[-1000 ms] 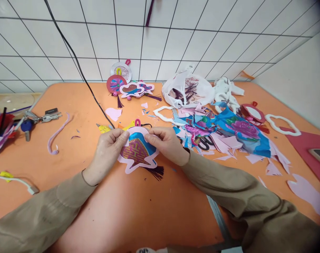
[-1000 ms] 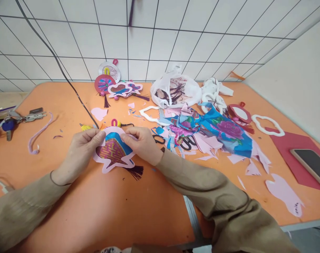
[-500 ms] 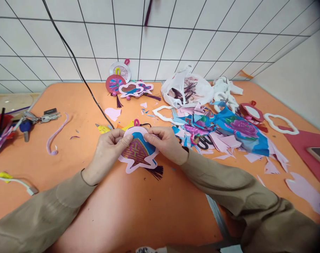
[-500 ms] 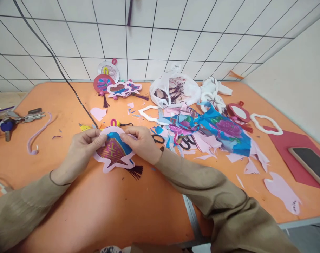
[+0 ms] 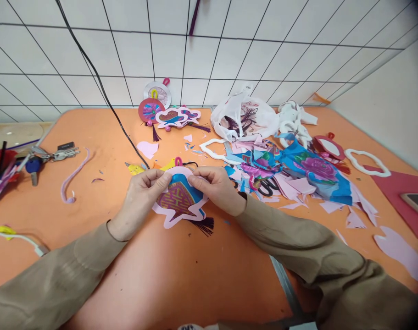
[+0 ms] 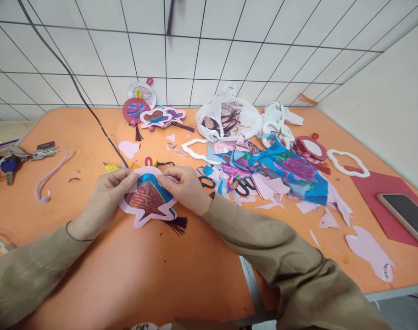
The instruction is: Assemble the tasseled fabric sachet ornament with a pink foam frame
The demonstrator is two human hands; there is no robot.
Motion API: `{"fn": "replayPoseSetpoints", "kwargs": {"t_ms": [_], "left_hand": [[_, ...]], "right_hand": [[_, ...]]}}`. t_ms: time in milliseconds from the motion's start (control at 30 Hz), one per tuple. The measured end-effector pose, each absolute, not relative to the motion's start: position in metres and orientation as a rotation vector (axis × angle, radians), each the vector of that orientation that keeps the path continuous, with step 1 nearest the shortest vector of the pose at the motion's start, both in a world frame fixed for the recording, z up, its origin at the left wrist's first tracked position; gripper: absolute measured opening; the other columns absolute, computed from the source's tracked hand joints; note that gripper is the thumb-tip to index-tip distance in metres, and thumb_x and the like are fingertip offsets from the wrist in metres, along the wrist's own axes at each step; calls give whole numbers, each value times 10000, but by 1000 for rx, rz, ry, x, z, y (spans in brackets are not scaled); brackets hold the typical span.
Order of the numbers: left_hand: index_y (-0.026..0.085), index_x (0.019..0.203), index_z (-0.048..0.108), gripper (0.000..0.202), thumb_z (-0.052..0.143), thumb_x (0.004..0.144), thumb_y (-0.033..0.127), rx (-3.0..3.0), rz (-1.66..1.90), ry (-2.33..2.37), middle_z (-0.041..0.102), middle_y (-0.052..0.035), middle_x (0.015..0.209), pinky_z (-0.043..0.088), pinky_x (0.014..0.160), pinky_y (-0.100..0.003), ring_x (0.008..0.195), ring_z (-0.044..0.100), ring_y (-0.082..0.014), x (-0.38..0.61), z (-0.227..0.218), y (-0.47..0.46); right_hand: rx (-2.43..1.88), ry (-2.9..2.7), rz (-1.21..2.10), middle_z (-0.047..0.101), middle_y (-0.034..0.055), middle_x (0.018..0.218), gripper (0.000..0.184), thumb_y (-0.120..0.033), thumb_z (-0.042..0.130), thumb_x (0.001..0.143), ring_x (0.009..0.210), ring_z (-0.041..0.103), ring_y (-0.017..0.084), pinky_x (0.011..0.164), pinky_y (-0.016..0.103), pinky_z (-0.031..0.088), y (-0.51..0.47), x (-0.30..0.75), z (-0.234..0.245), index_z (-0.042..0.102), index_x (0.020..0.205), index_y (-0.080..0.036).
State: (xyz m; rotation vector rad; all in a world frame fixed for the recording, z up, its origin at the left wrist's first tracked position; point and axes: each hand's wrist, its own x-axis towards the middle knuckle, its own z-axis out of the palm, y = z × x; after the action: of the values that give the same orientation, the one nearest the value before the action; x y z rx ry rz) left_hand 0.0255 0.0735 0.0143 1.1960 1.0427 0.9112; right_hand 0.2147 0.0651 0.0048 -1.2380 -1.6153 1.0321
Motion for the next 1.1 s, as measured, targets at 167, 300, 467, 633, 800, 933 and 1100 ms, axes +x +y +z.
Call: {"fn": "replayPoseSetpoints", "kwargs": {"t_ms": [167, 300, 467, 633, 800, 933, 1100], "left_hand": [[141, 650, 602, 373, 702, 775, 478, 1161, 893, 1034, 539, 23, 544, 343, 443, -187, 463, 450, -71, 26, 11, 73], [148, 630, 583, 380, 718, 755, 481, 1131, 956, 1070, 520, 30, 537, 333, 440, -188, 460, 433, -69, 26, 10, 74], [161, 543, 490, 451, 719, 743, 494, 1144, 1027, 1121, 446, 53, 477, 268, 400, -177, 423, 349, -52, 27, 14, 74], [165, 535, 492, 450, 729, 723, 497, 1114, 1068, 1129, 463, 49, 478, 289, 400, -182, 426, 360, -58, 28, 16, 75], [159, 563, 527, 428, 717, 739, 499, 1107, 1058, 1127, 437, 53, 491, 279, 409, -188, 430, 352, -58, 27, 13, 75], [161, 550, 512, 428, 716, 748, 481, 1108, 1062, 1116, 414, 59, 485, 260, 404, -189, 420, 334, -53, 27, 14, 75], [166, 530, 494, 422, 712, 755, 449, 1114, 1074, 1117, 415, 61, 471, 262, 398, -190, 409, 333, -55, 28, 16, 74]], "right_hand": [[-1205, -1631, 1050, 411, -26, 569, 327, -408, 553, 813, 564, 355, 96, 522, 247, 274, 64, 215, 8, 503, 595, -169], [-1098, -1573, 1129, 413, -24, 586, 374, -453, 508, 855, 566, 352, 96, 516, 247, 281, 64, 217, 9, 482, 607, -174], [-1078, -1440, 1163, 419, -29, 568, 357, -422, 525, 840, 556, 371, 96, 520, 245, 311, 65, 217, 9, 461, 582, -184], [-1119, -1434, 1173, 546, -13, 644, 174, -329, 615, 744, 581, 454, 100, 535, 234, 372, 65, 215, 7, 608, 717, -157], [-1149, -1457, 1124, 582, -4, 665, 170, -319, 603, 745, 582, 477, 103, 531, 234, 389, 65, 214, 4, 628, 745, -151], [-1143, -1474, 1099, 565, -10, 634, 178, -323, 585, 760, 572, 468, 100, 523, 231, 385, 65, 214, 5, 614, 702, -157], [-1156, -1459, 1096, 534, -14, 596, 206, -345, 568, 768, 563, 447, 102, 507, 229, 374, 65, 214, 8, 586, 659, -170]]}}
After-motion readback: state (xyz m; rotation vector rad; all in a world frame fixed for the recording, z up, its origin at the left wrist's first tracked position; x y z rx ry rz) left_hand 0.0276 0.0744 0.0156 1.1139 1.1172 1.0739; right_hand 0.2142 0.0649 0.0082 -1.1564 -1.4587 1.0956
